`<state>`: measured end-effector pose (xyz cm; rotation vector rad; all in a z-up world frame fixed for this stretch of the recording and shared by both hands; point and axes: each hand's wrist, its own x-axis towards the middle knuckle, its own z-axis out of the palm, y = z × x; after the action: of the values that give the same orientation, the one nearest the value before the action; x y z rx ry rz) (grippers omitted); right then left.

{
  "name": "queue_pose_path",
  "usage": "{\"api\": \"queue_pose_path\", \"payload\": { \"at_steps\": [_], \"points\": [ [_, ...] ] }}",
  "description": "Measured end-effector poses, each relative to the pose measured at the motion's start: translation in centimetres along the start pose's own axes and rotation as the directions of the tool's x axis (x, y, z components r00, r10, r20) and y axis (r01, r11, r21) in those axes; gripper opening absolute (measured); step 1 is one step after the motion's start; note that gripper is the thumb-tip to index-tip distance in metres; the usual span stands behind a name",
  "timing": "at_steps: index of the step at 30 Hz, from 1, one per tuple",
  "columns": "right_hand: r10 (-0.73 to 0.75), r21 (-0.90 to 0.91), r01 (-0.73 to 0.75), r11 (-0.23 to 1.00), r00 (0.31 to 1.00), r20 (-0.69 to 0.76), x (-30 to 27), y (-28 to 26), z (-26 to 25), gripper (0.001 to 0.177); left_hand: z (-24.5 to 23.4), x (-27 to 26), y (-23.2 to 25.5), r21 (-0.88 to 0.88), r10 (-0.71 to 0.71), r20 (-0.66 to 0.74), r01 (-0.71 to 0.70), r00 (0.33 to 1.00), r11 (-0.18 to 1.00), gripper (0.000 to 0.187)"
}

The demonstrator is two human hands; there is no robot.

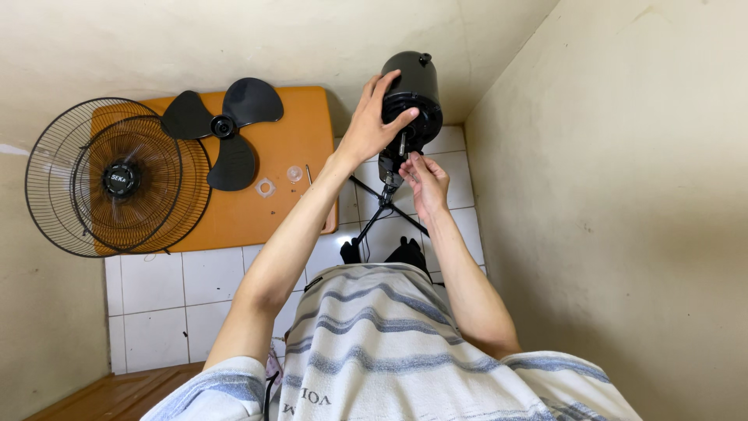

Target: The person assembles an electric fan by attaching the motor housing to the stand, then fitting the fan blade hub and securing it with a screwdriver. The person uses both hands to align and tighten components on the fan stand.

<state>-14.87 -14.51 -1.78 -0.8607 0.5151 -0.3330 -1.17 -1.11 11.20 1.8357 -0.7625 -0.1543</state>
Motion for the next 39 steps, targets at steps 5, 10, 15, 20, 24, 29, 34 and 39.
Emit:
{"api": "queue_pose_path", "payload": {
  "at_steps": [5, 10, 15, 20, 24, 29, 34, 39],
  "points": [
    [-0.053, -0.2, 0.028, 0.979, 0.992, -0.119, -2.0, 3.1, -0.2, 0.02, -1.2, -3.0, -5.5, -0.074, -0.025, -0.001, 0.025, 1.0, 0.997, 0.062],
    [0.144, -0.498, -0.097, 0.862, 0.988, 0.056, -3.1, 8.0, 0.4, 0.024, -3.0, -9.4, -13.9, 0.196, -0.219, -0.031, 0.22, 0.975, 0.955, 0.06],
    [0.275, -0.818, -0.087, 0.569, 0.957, 0.089, -0.4, 16.8, 1.8, 0.037, -3.5, -17.2, -21.8, 0.455, -0.444, -0.092, 0.434, 0.892, 0.778, 0.067],
    [0.224, -0.967, 0.05, 0.251, 0.969, 0.108, 2.6, 25.2, 3.0, 0.046, -1.9, -22.3, -29.1, 0.481, -0.568, -0.165, 0.569, 0.806, 0.667, 0.073],
    [0.268, -0.999, 0.013, 0.04, 0.963, 0.023, 3.4, 29.0, 5.1, 0.053, -0.5, -24.9, -33.9, 0.484, -0.61, -0.184, 0.612, 0.77, 0.626, 0.07],
    [0.292, -0.996, 0.028, -0.086, 0.956, 0.002, 4.2, 30.6, 5.8, 0.075, -0.1, -26.3, -35.6, 0.42, -0.57, -0.195, 0.593, 0.798, 0.687, 0.063],
    [0.353, -0.979, 0.096, 0.18, 0.923, 0.155, 4.9, 30.0, 5.0, 0.06, -1.4, -25.4, -33.9, 0.368, -0.487, -0.209, 0.53, 0.848, 0.764, 0.061],
    [0.38, -0.871, 0.048, 0.488, 0.887, 0.262, 2.1, 23.2, 5.0, 0.055, -3.7, -22.0, -28.7, 0.209, -0.391, -0.242, 0.441, 0.888, 0.873, 0.057]
  ]
}}
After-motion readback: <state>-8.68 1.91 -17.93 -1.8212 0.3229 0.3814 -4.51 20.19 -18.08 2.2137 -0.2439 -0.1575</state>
